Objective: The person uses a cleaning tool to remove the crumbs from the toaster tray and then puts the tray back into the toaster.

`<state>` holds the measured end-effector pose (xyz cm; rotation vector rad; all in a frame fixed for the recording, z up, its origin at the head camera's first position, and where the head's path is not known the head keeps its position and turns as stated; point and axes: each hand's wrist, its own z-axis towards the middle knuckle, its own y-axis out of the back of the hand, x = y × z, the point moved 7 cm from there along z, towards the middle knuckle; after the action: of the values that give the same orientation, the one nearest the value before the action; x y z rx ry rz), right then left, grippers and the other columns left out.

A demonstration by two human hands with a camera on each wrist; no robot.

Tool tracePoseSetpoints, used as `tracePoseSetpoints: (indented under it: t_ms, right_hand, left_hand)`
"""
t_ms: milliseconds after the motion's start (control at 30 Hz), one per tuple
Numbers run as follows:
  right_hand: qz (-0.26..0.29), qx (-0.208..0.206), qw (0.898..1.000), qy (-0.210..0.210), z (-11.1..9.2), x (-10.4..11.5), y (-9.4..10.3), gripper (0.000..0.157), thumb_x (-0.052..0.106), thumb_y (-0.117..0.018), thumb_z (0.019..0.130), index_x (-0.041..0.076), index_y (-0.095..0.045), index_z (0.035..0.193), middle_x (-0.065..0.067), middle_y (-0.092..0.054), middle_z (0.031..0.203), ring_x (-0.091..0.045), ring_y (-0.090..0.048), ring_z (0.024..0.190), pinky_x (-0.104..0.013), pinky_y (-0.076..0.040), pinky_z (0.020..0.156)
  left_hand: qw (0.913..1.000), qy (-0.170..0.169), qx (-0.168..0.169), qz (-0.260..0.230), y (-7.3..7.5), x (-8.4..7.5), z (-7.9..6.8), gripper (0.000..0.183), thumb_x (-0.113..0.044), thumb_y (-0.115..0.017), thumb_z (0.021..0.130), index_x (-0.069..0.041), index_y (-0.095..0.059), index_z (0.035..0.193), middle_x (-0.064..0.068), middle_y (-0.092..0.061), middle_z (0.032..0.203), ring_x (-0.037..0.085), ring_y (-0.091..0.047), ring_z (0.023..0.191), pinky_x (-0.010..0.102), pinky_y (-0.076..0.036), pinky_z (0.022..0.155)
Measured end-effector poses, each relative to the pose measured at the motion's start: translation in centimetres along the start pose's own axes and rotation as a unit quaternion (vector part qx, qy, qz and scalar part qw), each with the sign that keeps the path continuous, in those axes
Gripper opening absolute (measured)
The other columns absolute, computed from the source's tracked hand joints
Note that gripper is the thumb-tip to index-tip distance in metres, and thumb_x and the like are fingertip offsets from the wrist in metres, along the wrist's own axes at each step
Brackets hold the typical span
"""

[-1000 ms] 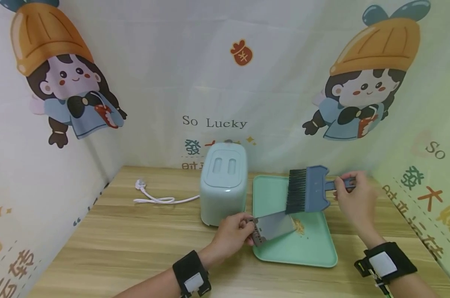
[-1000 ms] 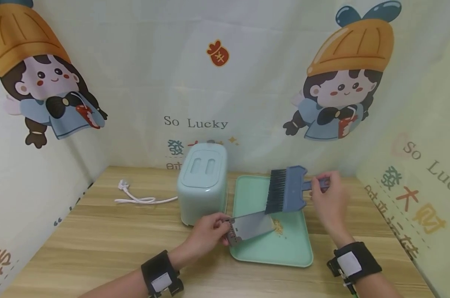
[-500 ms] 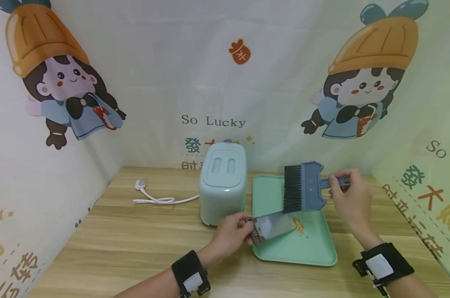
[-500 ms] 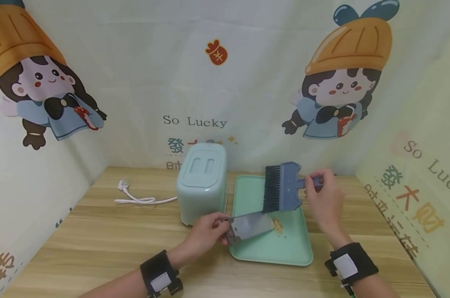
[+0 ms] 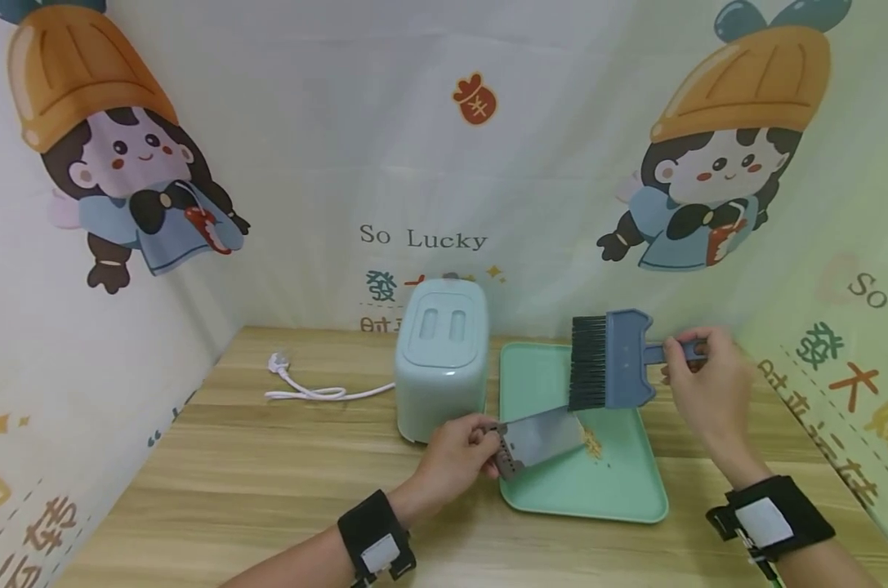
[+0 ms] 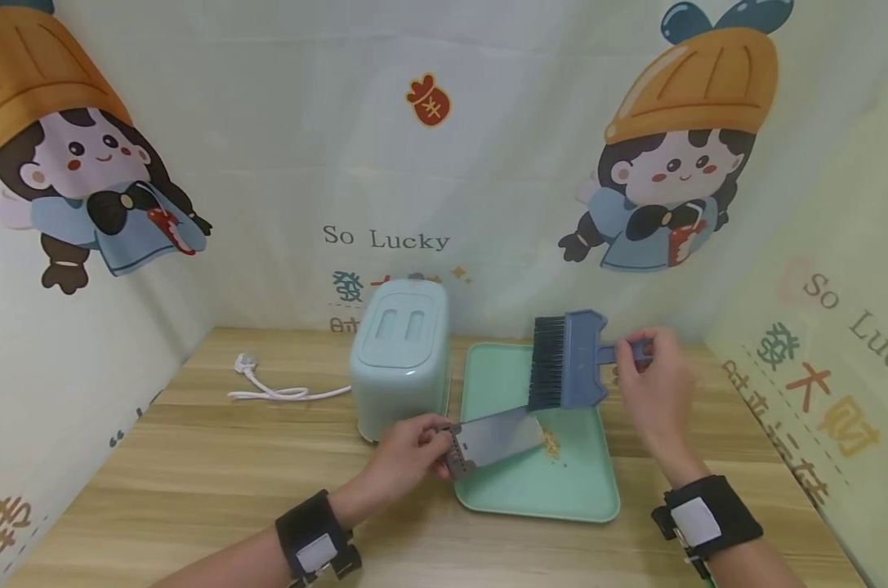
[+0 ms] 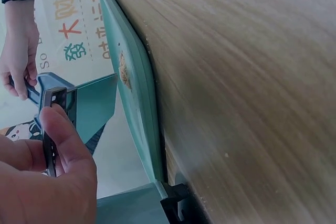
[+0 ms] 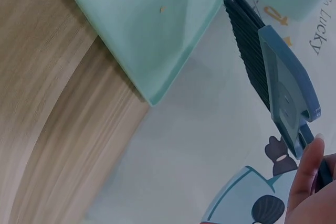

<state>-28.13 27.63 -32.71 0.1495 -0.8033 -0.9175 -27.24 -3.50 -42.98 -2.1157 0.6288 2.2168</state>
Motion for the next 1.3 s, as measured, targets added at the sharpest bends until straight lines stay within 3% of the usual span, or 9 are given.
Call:
tracePoseSetpoints:
  t_ms: [233,500,733,967,1300]
  right_hand:
    - [-0.012,0.02,0.999,0.039,-0.8,0.9,-0.4,0.013,0.005,-0.065,0.088,0.002,-0.056,0.096,-0.009,-0.065,0.07,0.0,-0.055,0.052,-0.011,-0.042,0.042]
    - [-0.012,0.006,1.0,0.026,-0.1,0.7,1.3,0.013,0.008,-0.064,0.089,0.003,-0.055,0.097,-0.008,-0.064,0.069,0.009,-0.052,0.051,-0.011,-0.04,0.04]
    - [0.0,0.029,0.999,0.043,-0.4,0.9,0.2,0.013,0.006,-0.065,0.088,0.002,-0.056,0.095,-0.008,-0.065,0.069,0.002,-0.055,0.049,-0.011,-0.043,0.041]
    - [0.002,0.024,0.998,0.055,-0.4,1.4,1.0,0.013,0.003,-0.065,0.087,0.002,-0.055,0.096,-0.008,-0.063,0.069,0.004,-0.053,0.05,-0.01,-0.042,0.041]
    - [0.008,0.053,0.993,0.108,-1.1,2.6,0.0,0.016,0.001,-0.068,0.084,0.002,-0.056,0.095,-0.005,-0.062,0.069,-0.002,-0.056,0.05,-0.012,-0.046,0.043]
  left_hand:
    - [0.9998,-0.015,-0.007,0.014,0.6,-0.4,0.0,0.02,-0.011,-0.056,0.093,-0.006,-0.064,0.111,0.0,-0.061,0.069,0.015,-0.062,0.058,0.018,-0.04,0.046]
    - [0.9992,-0.027,-0.017,0.023,0.9,-0.9,0.1,0.019,-0.008,-0.057,0.093,-0.004,-0.065,0.11,0.002,-0.063,0.068,0.016,-0.062,0.057,0.018,-0.044,0.047]
    - [0.9992,-0.027,-0.016,0.026,0.8,-1.0,0.1,0.02,-0.01,-0.057,0.093,-0.004,-0.064,0.111,0.0,-0.062,0.068,0.014,-0.062,0.057,0.019,-0.044,0.047]
    - [0.9991,-0.032,-0.012,0.024,0.7,-1.3,0.1,0.02,-0.01,-0.056,0.093,-0.005,-0.064,0.111,0.001,-0.062,0.069,0.015,-0.062,0.057,0.018,-0.043,0.047]
    - [0.9991,-0.032,-0.019,0.023,0.8,-1.1,0.0,0.02,-0.008,-0.057,0.092,-0.004,-0.065,0.11,0.003,-0.062,0.069,0.016,-0.062,0.057,0.019,-0.045,0.048]
